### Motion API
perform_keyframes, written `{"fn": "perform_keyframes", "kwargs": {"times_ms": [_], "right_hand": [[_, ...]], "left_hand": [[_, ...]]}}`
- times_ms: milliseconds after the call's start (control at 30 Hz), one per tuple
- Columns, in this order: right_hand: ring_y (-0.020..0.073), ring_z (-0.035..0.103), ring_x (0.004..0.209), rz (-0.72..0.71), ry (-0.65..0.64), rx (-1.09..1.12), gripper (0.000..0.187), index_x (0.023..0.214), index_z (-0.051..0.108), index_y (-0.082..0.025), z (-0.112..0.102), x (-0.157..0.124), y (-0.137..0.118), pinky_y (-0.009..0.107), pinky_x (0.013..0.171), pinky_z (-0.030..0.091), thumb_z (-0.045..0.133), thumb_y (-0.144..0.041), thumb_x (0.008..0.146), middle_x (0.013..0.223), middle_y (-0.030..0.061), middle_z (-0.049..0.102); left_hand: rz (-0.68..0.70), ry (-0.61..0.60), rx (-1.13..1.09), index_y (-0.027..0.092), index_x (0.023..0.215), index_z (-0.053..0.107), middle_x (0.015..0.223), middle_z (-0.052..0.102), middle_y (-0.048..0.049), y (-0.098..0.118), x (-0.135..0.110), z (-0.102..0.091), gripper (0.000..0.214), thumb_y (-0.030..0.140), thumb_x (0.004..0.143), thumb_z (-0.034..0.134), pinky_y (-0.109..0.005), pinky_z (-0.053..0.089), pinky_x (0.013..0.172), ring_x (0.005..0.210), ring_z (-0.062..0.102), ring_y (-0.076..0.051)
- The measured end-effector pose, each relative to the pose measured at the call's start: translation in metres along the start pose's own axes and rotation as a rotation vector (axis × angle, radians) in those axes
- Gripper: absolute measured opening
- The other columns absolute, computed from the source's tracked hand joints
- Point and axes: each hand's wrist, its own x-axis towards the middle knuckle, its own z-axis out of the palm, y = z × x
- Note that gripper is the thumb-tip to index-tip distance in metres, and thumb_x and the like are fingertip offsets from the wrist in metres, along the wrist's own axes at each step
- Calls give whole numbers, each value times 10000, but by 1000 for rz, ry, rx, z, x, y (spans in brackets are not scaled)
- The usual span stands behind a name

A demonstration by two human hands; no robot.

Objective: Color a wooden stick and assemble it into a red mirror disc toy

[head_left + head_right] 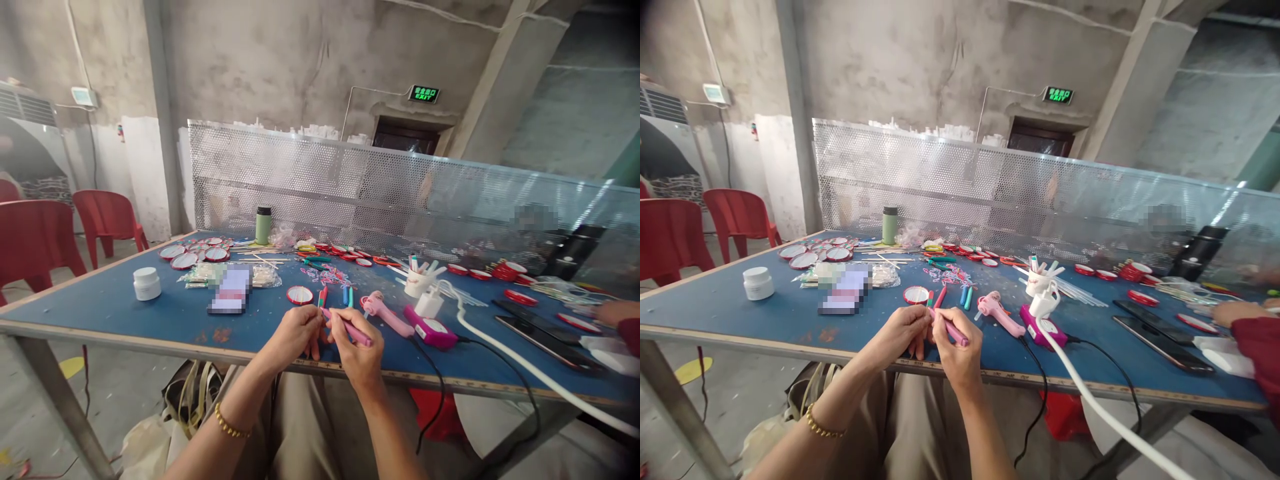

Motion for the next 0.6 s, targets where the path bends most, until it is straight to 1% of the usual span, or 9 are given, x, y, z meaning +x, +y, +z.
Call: {"fn": "perform_keyframes", "kwargs": {"times_ms": [167, 433, 600], "right_hand": [[133, 628, 545, -5, 0, -7, 164, 861, 670, -205, 0, -1, 0, 252, 574, 525, 564, -266, 970, 689, -5, 667], [125, 657, 559, -48, 15, -23, 141, 868, 673, -197, 0, 2, -3, 230, 572, 525, 570, -227, 960, 720, -2, 703], [121, 656, 548, -61, 17, -32, 145, 861, 674, -195, 1, 3, -3, 226, 564, 520, 568, -220, 957, 723, 0, 711]], "left_hand": [[0, 3, 2, 179, 761, 526, 669, 639, 5, -1, 0, 0, 322, 451, 919, 459, -179, 322, 370, 404, 579, -89], [5, 0, 24, 182, 751, 521, 637, 616, 19, -1, 0, 0, 338, 463, 925, 450, -178, 325, 369, 404, 581, -92], [4, 4, 32, 184, 752, 523, 664, 643, 7, -1, 1, 0, 323, 442, 927, 441, -181, 331, 368, 406, 587, -94]]}}
